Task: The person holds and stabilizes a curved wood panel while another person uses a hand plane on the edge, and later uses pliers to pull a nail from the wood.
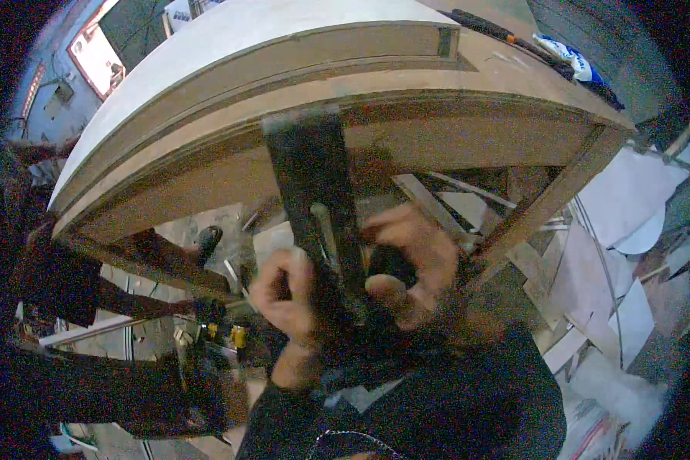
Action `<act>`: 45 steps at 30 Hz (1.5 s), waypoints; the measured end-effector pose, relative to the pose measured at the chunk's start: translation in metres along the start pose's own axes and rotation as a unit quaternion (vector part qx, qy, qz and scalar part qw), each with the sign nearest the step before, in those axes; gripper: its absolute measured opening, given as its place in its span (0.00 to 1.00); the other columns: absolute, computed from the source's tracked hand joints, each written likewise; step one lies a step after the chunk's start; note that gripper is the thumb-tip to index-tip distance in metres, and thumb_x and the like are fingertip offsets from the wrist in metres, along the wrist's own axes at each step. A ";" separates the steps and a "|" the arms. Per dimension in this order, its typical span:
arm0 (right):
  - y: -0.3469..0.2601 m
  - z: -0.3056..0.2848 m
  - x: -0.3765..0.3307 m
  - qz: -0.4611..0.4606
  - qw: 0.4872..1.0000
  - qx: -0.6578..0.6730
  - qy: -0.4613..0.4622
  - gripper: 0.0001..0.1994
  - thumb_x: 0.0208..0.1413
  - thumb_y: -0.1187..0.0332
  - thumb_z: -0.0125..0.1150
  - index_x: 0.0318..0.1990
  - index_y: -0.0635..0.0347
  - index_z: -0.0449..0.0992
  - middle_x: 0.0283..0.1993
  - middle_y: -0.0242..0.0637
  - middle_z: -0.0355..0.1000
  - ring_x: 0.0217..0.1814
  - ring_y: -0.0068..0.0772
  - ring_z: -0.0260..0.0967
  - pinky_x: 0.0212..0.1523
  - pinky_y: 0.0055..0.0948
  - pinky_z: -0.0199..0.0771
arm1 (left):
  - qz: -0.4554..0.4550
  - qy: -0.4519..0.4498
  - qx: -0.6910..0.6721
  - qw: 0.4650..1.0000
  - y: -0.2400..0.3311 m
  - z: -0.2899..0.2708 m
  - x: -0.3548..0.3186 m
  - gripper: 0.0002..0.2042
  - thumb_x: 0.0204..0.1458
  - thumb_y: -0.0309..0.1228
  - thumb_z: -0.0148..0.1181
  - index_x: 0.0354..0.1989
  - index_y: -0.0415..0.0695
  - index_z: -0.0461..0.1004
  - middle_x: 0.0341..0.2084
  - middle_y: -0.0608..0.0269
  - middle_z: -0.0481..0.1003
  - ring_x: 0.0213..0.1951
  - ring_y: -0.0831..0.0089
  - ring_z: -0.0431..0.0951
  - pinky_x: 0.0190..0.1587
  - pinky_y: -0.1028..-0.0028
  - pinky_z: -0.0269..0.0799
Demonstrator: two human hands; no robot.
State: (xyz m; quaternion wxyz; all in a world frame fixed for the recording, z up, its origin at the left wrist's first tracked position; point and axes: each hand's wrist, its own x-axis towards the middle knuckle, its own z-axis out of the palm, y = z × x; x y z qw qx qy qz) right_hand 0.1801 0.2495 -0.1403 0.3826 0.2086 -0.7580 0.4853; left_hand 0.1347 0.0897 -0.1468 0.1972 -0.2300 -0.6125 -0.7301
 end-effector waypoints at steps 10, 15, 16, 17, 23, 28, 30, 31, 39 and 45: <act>-0.017 -0.047 0.081 -0.314 0.892 -0.308 -0.107 0.19 0.50 0.70 0.69 0.52 0.48 0.81 0.58 0.47 0.71 0.49 0.45 0.75 0.47 0.39 0.80 | -0.190 -0.085 -0.238 0.949 0.041 0.019 0.043 0.15 0.66 0.35 0.55 0.26 0.43 0.71 0.20 0.72 0.72 0.20 0.85 0.68 0.24 0.82 0.63; -0.003 -0.050 0.112 -0.411 0.848 -0.317 -0.110 0.21 0.43 0.75 0.72 0.50 0.58 0.81 0.51 0.44 0.78 0.45 0.45 0.79 0.45 0.37 0.83 | -0.188 -0.078 -0.253 0.946 0.044 0.024 0.048 0.13 0.65 0.34 0.57 0.28 0.42 0.73 0.23 0.72 0.73 0.26 0.87 0.68 0.29 0.82 0.62; -0.003 -0.048 0.114 -0.417 0.844 -0.321 -0.107 0.21 0.44 0.75 0.72 0.50 0.58 0.81 0.51 0.44 0.78 0.45 0.44 0.80 0.45 0.36 0.83 | -0.178 -0.082 -0.261 0.945 0.044 0.023 0.049 0.13 0.64 0.34 0.57 0.27 0.42 0.73 0.24 0.72 0.73 0.26 0.87 0.68 0.30 0.82 0.62; -0.002 -0.046 0.116 -0.422 0.840 -0.325 -0.104 0.21 0.44 0.75 0.72 0.50 0.58 0.81 0.51 0.43 0.78 0.45 0.44 0.80 0.45 0.36 0.83 | -0.169 -0.086 -0.269 0.944 0.045 0.022 0.052 0.13 0.64 0.34 0.57 0.27 0.42 0.73 0.24 0.72 0.73 0.27 0.87 0.67 0.30 0.83 0.62; 0.005 -0.036 0.133 -0.471 0.814 -0.327 -0.089 0.19 0.42 0.70 0.66 0.46 0.61 0.81 0.43 0.44 0.78 0.36 0.38 0.79 0.35 0.32 0.82 | -0.131 -0.064 -0.259 0.955 0.042 0.019 0.067 0.13 0.64 0.35 0.57 0.28 0.42 0.74 0.25 0.72 0.74 0.28 0.87 0.68 0.32 0.81 0.64; 0.005 -0.031 0.143 -0.480 0.814 -0.317 -0.079 0.18 0.42 0.70 0.66 0.44 0.62 0.81 0.42 0.44 0.78 0.34 0.37 0.78 0.34 0.31 0.81 | -0.092 -0.064 -0.185 0.976 0.035 -0.007 0.083 0.11 0.63 0.34 0.58 0.31 0.40 0.76 0.23 0.68 0.74 0.25 0.84 0.71 0.29 0.80 0.66; 0.004 -0.028 0.147 -0.485 0.810 -0.321 -0.076 0.17 0.42 0.71 0.66 0.44 0.63 0.81 0.41 0.44 0.78 0.34 0.37 0.78 0.34 0.32 0.81 | 0.035 -0.028 -0.192 0.980 0.033 -0.025 0.094 0.10 0.61 0.33 0.59 0.33 0.38 0.77 0.23 0.65 0.75 0.23 0.80 0.72 0.28 0.78 0.68; 0.003 -0.027 0.148 -0.486 0.811 -0.315 -0.076 0.17 0.43 0.71 0.66 0.43 0.63 0.81 0.41 0.44 0.78 0.34 0.38 0.78 0.34 0.32 0.81 | 0.100 0.023 -0.126 0.987 0.033 -0.033 0.103 0.10 0.61 0.33 0.59 0.34 0.38 0.77 0.24 0.64 0.76 0.24 0.79 0.73 0.30 0.78 0.69; -0.005 -0.026 0.157 -0.460 0.835 -0.287 -0.098 0.14 0.45 0.79 0.65 0.43 0.68 0.78 0.39 0.46 0.78 0.35 0.42 0.79 0.34 0.34 0.81 | 0.379 -0.006 0.317 0.869 0.043 -0.050 0.191 0.16 0.57 0.37 0.63 0.49 0.41 0.77 0.40 0.57 0.81 0.44 0.64 0.80 0.50 0.66 0.73; -0.014 -0.030 0.157 -0.391 0.863 -0.296 -0.121 0.15 0.44 0.76 0.67 0.43 0.68 0.77 0.39 0.50 0.79 0.36 0.45 0.80 0.36 0.37 0.82 | 0.346 -0.078 0.444 0.822 0.042 -0.046 0.191 0.17 0.51 0.39 0.67 0.49 0.49 0.79 0.41 0.60 0.79 0.43 0.58 0.77 0.49 0.64 0.72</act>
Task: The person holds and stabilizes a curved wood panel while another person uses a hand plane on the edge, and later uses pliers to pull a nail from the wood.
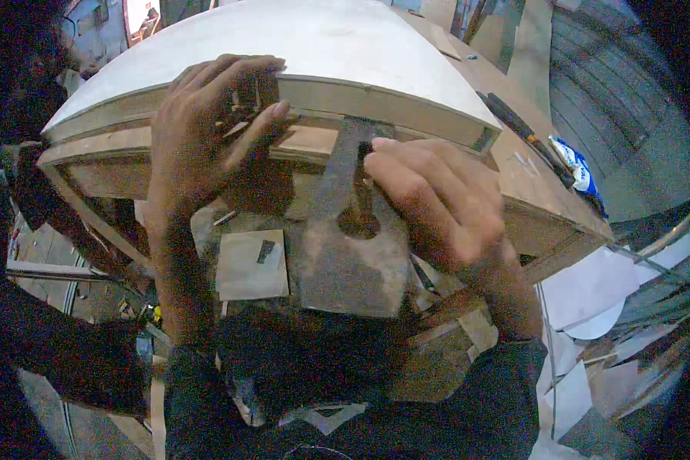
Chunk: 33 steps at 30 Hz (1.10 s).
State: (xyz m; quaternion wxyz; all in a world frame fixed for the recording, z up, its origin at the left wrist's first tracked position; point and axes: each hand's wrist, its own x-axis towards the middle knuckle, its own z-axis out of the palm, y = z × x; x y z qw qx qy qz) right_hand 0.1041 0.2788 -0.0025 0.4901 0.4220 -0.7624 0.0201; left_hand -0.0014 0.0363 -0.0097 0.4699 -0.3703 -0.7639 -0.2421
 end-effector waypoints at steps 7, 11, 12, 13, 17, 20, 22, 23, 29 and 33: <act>0.003 -0.005 0.001 0.011 0.999 -0.013 -0.038 0.17 0.44 0.76 0.68 0.45 0.68 0.77 0.42 0.52 0.79 0.40 0.47 0.81 0.38 0.38 0.82 | 0.002 0.002 -0.001 1.000 -0.001 0.000 0.003 0.17 0.48 0.41 0.69 0.46 0.52 0.80 0.39 0.63 0.80 0.41 0.59 0.79 0.44 0.64 0.74; 0.009 -0.012 0.004 0.012 0.998 -0.003 -0.067 0.17 0.46 0.75 0.70 0.45 0.69 0.78 0.43 0.53 0.79 0.41 0.47 0.81 0.40 0.37 0.82 | -0.002 -0.021 0.002 1.000 -0.009 -0.001 0.013 0.16 0.45 0.43 0.72 0.42 0.53 0.82 0.33 0.63 0.81 0.34 0.60 0.82 0.38 0.65 0.76; 0.013 -0.012 0.005 0.019 0.998 0.027 -0.060 0.17 0.46 0.74 0.70 0.45 0.69 0.78 0.43 0.53 0.79 0.41 0.47 0.81 0.40 0.37 0.82 | 0.005 -0.019 0.012 1.000 -0.011 0.000 0.018 0.16 0.44 0.44 0.73 0.40 0.53 0.83 0.32 0.63 0.82 0.32 0.60 0.82 0.37 0.65 0.76; 0.016 -0.012 0.006 0.032 0.996 0.057 -0.056 0.17 0.46 0.74 0.70 0.46 0.69 0.78 0.43 0.53 0.79 0.42 0.47 0.81 0.41 0.38 0.81 | 0.001 -0.018 0.004 1.000 -0.014 0.001 0.022 0.16 0.43 0.45 0.73 0.38 0.52 0.83 0.30 0.63 0.82 0.32 0.60 0.83 0.36 0.65 0.76; 0.017 -0.014 0.005 0.053 0.993 0.085 -0.058 0.20 0.46 0.72 0.71 0.47 0.70 0.77 0.45 0.54 0.79 0.43 0.48 0.80 0.43 0.38 0.81 | -0.023 -0.017 -0.009 1.000 -0.022 0.004 0.030 0.14 0.42 0.46 0.74 0.32 0.51 0.84 0.27 0.64 0.83 0.30 0.61 0.84 0.34 0.66 0.77; 0.009 -0.016 0.003 -0.004 0.995 0.020 -0.099 0.21 0.47 0.72 0.70 0.49 0.70 0.76 0.47 0.55 0.78 0.43 0.50 0.80 0.43 0.39 0.81 | -0.042 -0.019 -0.031 0.998 -0.024 0.005 0.031 0.14 0.42 0.46 0.75 0.30 0.51 0.84 0.27 0.65 0.82 0.29 0.61 0.83 0.33 0.66 0.76; 0.008 -0.015 0.003 0.007 0.995 0.021 -0.093 0.21 0.47 0.72 0.70 0.50 0.70 0.76 0.48 0.55 0.78 0.43 0.51 0.80 0.42 0.40 0.81 | -0.029 -0.010 -0.034 0.999 -0.023 0.005 0.030 0.13 0.43 0.46 0.74 0.29 0.51 0.84 0.26 0.65 0.82 0.28 0.60 0.83 0.32 0.67 0.75; 0.007 -0.013 0.003 0.006 0.996 0.019 -0.086 0.21 0.47 0.73 0.69 0.50 0.70 0.75 0.48 0.55 0.78 0.43 0.51 0.80 0.42 0.40 0.82 | -0.007 -0.002 -0.026 1.000 -0.023 0.004 0.029 0.13 0.44 0.45 0.73 0.29 0.50 0.83 0.25 0.65 0.81 0.27 0.60 0.82 0.31 0.67 0.75; 0.004 -0.007 0.001 -0.012 0.997 -0.031 -0.074 0.18 0.47 0.76 0.68 0.48 0.68 0.76 0.47 0.55 0.78 0.41 0.48 0.80 0.39 0.38 0.81 | 0.033 0.015 -0.020 0.999 -0.017 0.007 0.026 0.09 0.43 0.39 0.70 0.22 0.48 0.79 0.22 0.60 0.78 0.28 0.55 0.81 0.32 0.58 0.76; 0.004 -0.005 -0.007 -0.080 0.987 -0.074 -0.115 0.17 0.47 0.75 0.69 0.47 0.66 0.77 0.48 0.55 0.78 0.40 0.44 0.79 0.37 0.37 0.79 | 0.075 0.030 0.018 0.997 -0.016 0.008 0.026 0.10 0.47 0.39 0.71 0.26 0.47 0.80 0.22 0.62 0.77 0.24 0.59 0.79 0.27 0.65 0.72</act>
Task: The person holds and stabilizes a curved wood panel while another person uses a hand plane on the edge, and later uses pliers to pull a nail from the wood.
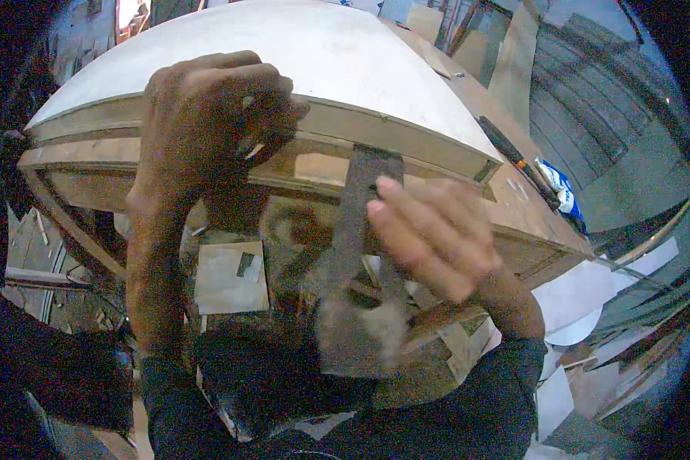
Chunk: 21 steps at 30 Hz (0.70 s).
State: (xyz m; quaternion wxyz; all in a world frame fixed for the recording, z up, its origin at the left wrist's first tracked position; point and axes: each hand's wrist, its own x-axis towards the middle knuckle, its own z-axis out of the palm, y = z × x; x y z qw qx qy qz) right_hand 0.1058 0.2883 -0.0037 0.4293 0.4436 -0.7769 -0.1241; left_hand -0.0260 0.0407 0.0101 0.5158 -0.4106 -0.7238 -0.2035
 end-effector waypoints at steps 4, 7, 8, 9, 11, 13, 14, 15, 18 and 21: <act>-0.002 0.010 -0.008 0.004 1.000 0.018 0.015 0.24 0.45 0.77 0.68 0.53 0.66 0.72 0.55 0.55 0.74 0.46 0.47 0.76 0.44 0.44 0.78 | -0.003 0.000 -0.004 1.000 0.000 0.000 -0.002 0.10 0.45 0.38 0.72 0.26 0.46 0.80 0.23 0.63 0.78 0.25 0.59 0.80 0.27 0.66 0.73; -0.003 0.014 -0.011 0.015 0.999 0.022 0.018 0.25 0.44 0.78 0.68 0.53 0.66 0.72 0.56 0.54 0.74 0.45 0.45 0.75 0.42 0.42 0.77 | -0.006 -0.007 0.006 1.000 0.001 0.001 -0.001 0.10 0.44 0.37 0.73 0.27 0.45 0.80 0.24 0.62 0.78 0.25 0.60 0.80 0.28 0.67 0.73; -0.004 0.014 -0.012 0.022 0.999 0.023 0.019 0.25 0.44 0.78 0.69 0.54 0.65 0.72 0.55 0.54 0.74 0.44 0.44 0.75 0.42 0.42 0.77 | -0.010 -0.010 0.004 1.000 0.001 0.000 -0.001 0.11 0.44 0.37 0.73 0.27 0.45 0.80 0.24 0.62 0.79 0.25 0.60 0.81 0.28 0.67 0.74; -0.005 0.014 -0.012 0.023 0.999 0.021 0.019 0.25 0.44 0.78 0.69 0.54 0.65 0.72 0.55 0.54 0.74 0.44 0.44 0.75 0.41 0.41 0.76 | -0.012 -0.011 0.003 1.000 0.002 0.000 -0.001 0.11 0.44 0.37 0.74 0.28 0.45 0.80 0.24 0.61 0.79 0.25 0.60 0.81 0.28 0.67 0.74; -0.007 0.013 -0.013 0.029 0.999 0.015 0.013 0.26 0.44 0.77 0.69 0.54 0.64 0.71 0.55 0.53 0.74 0.44 0.43 0.74 0.41 0.40 0.75 | -0.013 -0.015 -0.003 1.000 0.002 -0.002 -0.001 0.11 0.45 0.38 0.73 0.28 0.45 0.80 0.24 0.61 0.79 0.25 0.60 0.81 0.28 0.67 0.74; -0.007 0.017 -0.012 0.021 0.999 0.012 0.033 0.27 0.44 0.77 0.69 0.55 0.64 0.70 0.55 0.53 0.73 0.43 0.42 0.74 0.41 0.40 0.74 | -0.012 -0.014 -0.004 1.000 0.002 -0.003 -0.001 0.11 0.46 0.38 0.73 0.29 0.45 0.81 0.25 0.61 0.79 0.25 0.60 0.81 0.28 0.67 0.74; -0.008 0.019 -0.012 0.020 0.999 0.011 0.035 0.27 0.45 0.77 0.69 0.56 0.64 0.70 0.55 0.52 0.73 0.43 0.42 0.74 0.41 0.40 0.73 | -0.011 -0.012 -0.002 1.000 0.002 -0.003 -0.002 0.11 0.46 0.38 0.72 0.29 0.44 0.81 0.25 0.61 0.79 0.26 0.60 0.81 0.29 0.67 0.75; -0.008 0.020 -0.012 0.017 0.999 0.011 0.046 0.27 0.45 0.78 0.69 0.56 0.63 0.70 0.55 0.52 0.73 0.43 0.42 0.74 0.41 0.40 0.74 | -0.012 -0.009 -0.002 1.000 0.002 -0.003 -0.002 0.11 0.47 0.38 0.72 0.29 0.44 0.81 0.25 0.61 0.79 0.26 0.60 0.81 0.29 0.68 0.75; -0.007 0.024 -0.012 0.018 0.998 0.016 0.059 0.27 0.44 0.78 0.69 0.55 0.63 0.69 0.55 0.51 0.73 0.43 0.42 0.74 0.40 0.40 0.74 | -0.028 -0.016 -0.002 0.999 0.002 -0.002 -0.002 0.11 0.47 0.39 0.71 0.30 0.45 0.81 0.25 0.60 0.80 0.26 0.60 0.82 0.29 0.68 0.75; -0.004 0.023 -0.010 0.014 0.997 0.021 0.079 0.25 0.45 0.78 0.69 0.53 0.63 0.71 0.52 0.51 0.75 0.41 0.42 0.75 0.38 0.40 0.76 | -0.026 -0.008 -0.012 1.000 0.001 -0.001 -0.002 0.11 0.47 0.40 0.71 0.30 0.46 0.81 0.26 0.61 0.80 0.26 0.60 0.81 0.29 0.67 0.75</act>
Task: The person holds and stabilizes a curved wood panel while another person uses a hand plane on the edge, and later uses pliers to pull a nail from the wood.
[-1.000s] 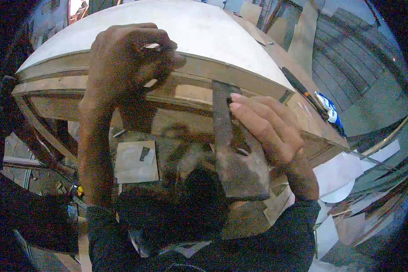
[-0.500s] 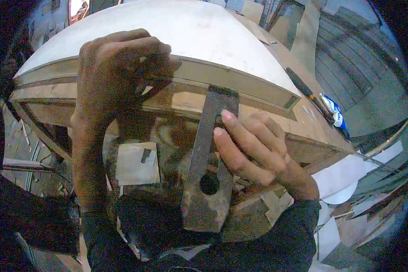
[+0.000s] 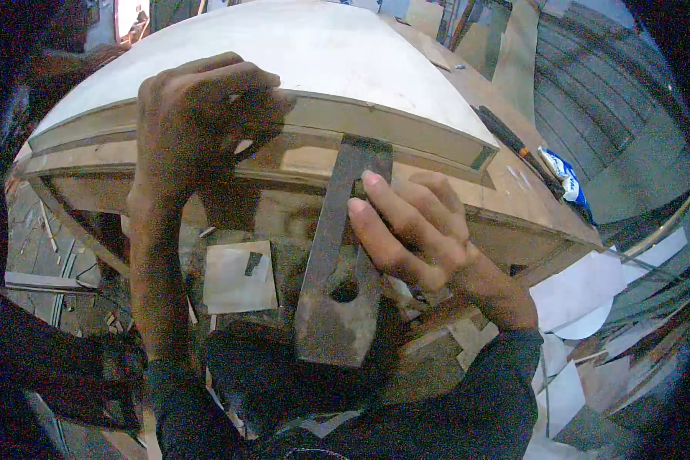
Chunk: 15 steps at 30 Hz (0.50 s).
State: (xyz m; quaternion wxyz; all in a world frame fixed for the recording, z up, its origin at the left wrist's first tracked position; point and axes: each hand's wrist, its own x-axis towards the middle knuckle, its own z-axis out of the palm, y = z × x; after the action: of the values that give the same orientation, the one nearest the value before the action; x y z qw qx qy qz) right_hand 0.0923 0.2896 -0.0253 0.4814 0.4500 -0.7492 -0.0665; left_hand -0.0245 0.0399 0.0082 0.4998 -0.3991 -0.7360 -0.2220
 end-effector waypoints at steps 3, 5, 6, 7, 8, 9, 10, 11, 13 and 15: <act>0.004 -0.004 0.006 0.005 1.000 0.018 0.012 0.21 0.47 0.78 0.69 0.50 0.65 0.74 0.48 0.52 0.77 0.37 0.41 0.76 0.35 0.38 0.76 | 0.019 0.003 0.017 1.000 -0.001 0.000 0.000 0.10 0.48 0.40 0.71 0.29 0.47 0.81 0.25 0.62 0.79 0.26 0.59 0.81 0.29 0.66 0.74; 0.005 -0.005 0.012 0.017 0.999 0.024 0.020 0.20 0.46 0.77 0.69 0.49 0.65 0.74 0.47 0.52 0.77 0.36 0.42 0.76 0.34 0.38 0.77 | 0.020 0.006 0.012 1.000 -0.001 0.000 0.000 0.10 0.48 0.40 0.71 0.28 0.47 0.81 0.25 0.62 0.79 0.26 0.59 0.81 0.29 0.66 0.74; 0.005 -0.005 0.014 0.026 0.999 0.025 0.023 0.19 0.45 0.77 0.69 0.47 0.66 0.75 0.46 0.52 0.78 0.36 0.43 0.77 0.33 0.37 0.78 | 0.021 0.008 0.009 1.000 -0.001 0.000 0.000 0.10 0.48 0.40 0.70 0.28 0.47 0.81 0.24 0.62 0.79 0.26 0.59 0.81 0.29 0.66 0.74; 0.005 -0.005 0.017 0.030 0.999 0.031 0.025 0.19 0.45 0.77 0.69 0.47 0.66 0.75 0.46 0.52 0.78 0.35 0.43 0.77 0.33 0.37 0.78 | 0.016 0.008 0.005 1.000 -0.002 -0.001 0.000 0.10 0.48 0.40 0.70 0.28 0.47 0.81 0.24 0.62 0.79 0.26 0.59 0.81 0.29 0.66 0.74; 0.006 -0.006 0.018 0.035 0.998 0.037 0.027 0.18 0.45 0.77 0.69 0.47 0.66 0.75 0.45 0.52 0.78 0.35 0.43 0.77 0.33 0.37 0.78 | 0.012 0.009 0.001 1.000 -0.001 0.000 0.000 0.10 0.48 0.40 0.70 0.28 0.47 0.81 0.24 0.63 0.79 0.26 0.59 0.81 0.29 0.66 0.74; 0.006 -0.007 0.020 0.045 0.998 0.040 0.022 0.18 0.45 0.77 0.69 0.46 0.65 0.75 0.45 0.52 0.78 0.34 0.42 0.76 0.33 0.37 0.78 | 0.007 0.010 -0.005 1.000 -0.001 0.000 0.000 0.10 0.48 0.39 0.70 0.28 0.47 0.81 0.24 0.63 0.79 0.26 0.59 0.81 0.29 0.66 0.74; 0.007 -0.007 0.020 0.026 0.999 0.033 0.021 0.17 0.46 0.77 0.69 0.46 0.65 0.75 0.44 0.51 0.78 0.34 0.42 0.76 0.33 0.37 0.78 | 0.010 0.011 0.000 1.000 -0.001 0.000 0.000 0.10 0.47 0.39 0.70 0.28 0.47 0.81 0.24 0.63 0.79 0.26 0.59 0.81 0.28 0.66 0.74; 0.007 -0.007 0.021 0.013 1.000 0.024 0.013 0.17 0.46 0.77 0.69 0.45 0.64 0.75 0.44 0.51 0.78 0.34 0.41 0.76 0.33 0.37 0.77 | 0.012 0.012 0.004 1.000 -0.001 0.001 0.000 0.10 0.47 0.39 0.70 0.27 0.47 0.80 0.24 0.63 0.79 0.26 0.59 0.81 0.28 0.66 0.74; 0.009 -0.004 0.019 -0.023 1.000 0.003 0.013 0.16 0.46 0.76 0.69 0.44 0.63 0.75 0.44 0.50 0.78 0.34 0.38 0.75 0.33 0.36 0.77 | 0.013 0.019 0.014 1.000 0.000 0.002 0.000 0.10 0.47 0.39 0.70 0.26 0.47 0.80 0.24 0.63 0.79 0.26 0.60 0.81 0.28 0.66 0.74; 0.009 0.006 0.018 -0.063 0.997 -0.030 0.036 0.15 0.46 0.75 0.70 0.43 0.62 0.75 0.43 0.49 0.78 0.33 0.36 0.74 0.34 0.35 0.75 | 0.022 0.034 0.023 0.999 0.002 0.002 0.000 0.10 0.46 0.38 0.71 0.26 0.47 0.79 0.24 0.63 0.79 0.26 0.60 0.81 0.28 0.67 0.74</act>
State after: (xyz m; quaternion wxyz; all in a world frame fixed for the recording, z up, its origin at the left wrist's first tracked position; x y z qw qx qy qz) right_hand 0.0799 0.2800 -0.0115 0.5161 0.4836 -0.6995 -0.1027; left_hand -0.0244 0.0423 0.0068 0.5381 -0.3961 -0.7146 -0.2072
